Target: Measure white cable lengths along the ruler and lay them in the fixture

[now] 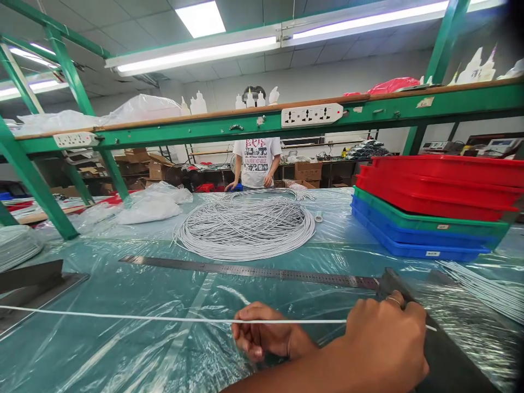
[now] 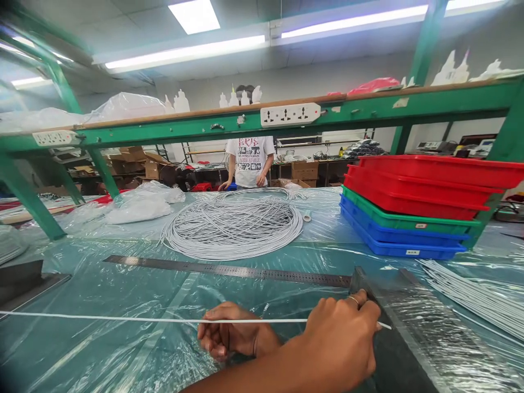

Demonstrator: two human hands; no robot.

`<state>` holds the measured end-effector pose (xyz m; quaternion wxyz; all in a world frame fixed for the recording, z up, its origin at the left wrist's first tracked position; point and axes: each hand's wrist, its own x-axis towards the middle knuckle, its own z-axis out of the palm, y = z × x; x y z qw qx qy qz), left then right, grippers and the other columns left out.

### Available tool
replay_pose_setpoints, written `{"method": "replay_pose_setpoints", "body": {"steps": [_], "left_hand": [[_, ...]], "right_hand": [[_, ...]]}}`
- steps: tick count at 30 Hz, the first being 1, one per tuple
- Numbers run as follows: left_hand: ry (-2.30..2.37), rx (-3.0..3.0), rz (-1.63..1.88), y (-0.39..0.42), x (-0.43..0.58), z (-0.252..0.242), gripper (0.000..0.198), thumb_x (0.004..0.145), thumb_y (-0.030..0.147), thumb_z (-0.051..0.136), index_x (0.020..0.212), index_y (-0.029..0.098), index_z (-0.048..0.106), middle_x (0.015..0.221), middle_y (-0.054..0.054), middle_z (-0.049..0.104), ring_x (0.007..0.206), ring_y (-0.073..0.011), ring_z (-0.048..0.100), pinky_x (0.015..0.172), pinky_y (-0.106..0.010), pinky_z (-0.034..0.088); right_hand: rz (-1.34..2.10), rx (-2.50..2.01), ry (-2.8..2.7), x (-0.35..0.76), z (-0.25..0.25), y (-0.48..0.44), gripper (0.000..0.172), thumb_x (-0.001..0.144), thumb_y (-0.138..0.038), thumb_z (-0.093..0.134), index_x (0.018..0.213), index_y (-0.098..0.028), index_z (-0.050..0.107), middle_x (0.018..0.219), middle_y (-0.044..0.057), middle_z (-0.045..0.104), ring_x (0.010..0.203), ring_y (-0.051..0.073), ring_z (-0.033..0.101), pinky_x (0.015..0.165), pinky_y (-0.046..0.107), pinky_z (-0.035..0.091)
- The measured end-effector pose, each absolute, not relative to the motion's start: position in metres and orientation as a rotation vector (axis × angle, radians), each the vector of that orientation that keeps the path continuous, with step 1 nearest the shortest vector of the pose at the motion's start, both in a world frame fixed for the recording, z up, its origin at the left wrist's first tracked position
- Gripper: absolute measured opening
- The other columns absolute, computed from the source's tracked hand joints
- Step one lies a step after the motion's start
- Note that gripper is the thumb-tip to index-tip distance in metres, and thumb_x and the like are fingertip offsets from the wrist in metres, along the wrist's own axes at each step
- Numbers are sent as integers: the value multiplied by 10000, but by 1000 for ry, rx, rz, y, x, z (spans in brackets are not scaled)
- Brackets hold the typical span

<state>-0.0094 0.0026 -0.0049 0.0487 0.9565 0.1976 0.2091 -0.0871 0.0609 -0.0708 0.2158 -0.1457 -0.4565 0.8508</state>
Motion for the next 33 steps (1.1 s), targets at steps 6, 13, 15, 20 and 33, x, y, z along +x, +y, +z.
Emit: {"method": "replay_pose_setpoints", "body": {"steps": [6,13,15,20,33], "left_hand": [[583,2928,697,5,-7,-12,161,889,256,469,991,133,447,1204,-99,506,728,-246,595,525,-400,578],[595,2916,603,1,-9,-6,188,873,261,486,1003,134,438,1124,-80,529,724,-245,589,546,-395,580],[596,2905,588,1,-10,-4,175,878,262,479,993,135,439,1087,-75,535,717,-245,586,544,-389,578],[585,2896,613,3,-8,-8,200,871,261,489,1018,131,449,1092,-90,529,719,-245,589,556,-373,574],[559,2815,582,11,1,-20,351,892,426,540,1118,159,507,982,-85,559,691,-249,577,570,-332,516]], "right_hand": [[2334,-439,-1198,-88,-67,59,280,679,-408,688,703,-132,643,531,-10,556,337,70,363,364,223,247],[2309,-458,-1181,-89,-66,58,289,660,-419,698,691,-137,641,491,-23,538,318,83,378,343,218,259],[2308,-465,-1181,-89,-67,58,295,654,-425,698,686,-138,638,488,-23,535,321,88,393,342,219,279],[2287,-481,-1180,-89,-68,57,277,669,-413,687,691,-141,639,487,-26,523,331,85,400,348,211,291],[2115,-551,-1063,-73,-75,68,254,765,-400,675,760,-155,606,535,-55,464,381,64,396,369,197,309]]}}
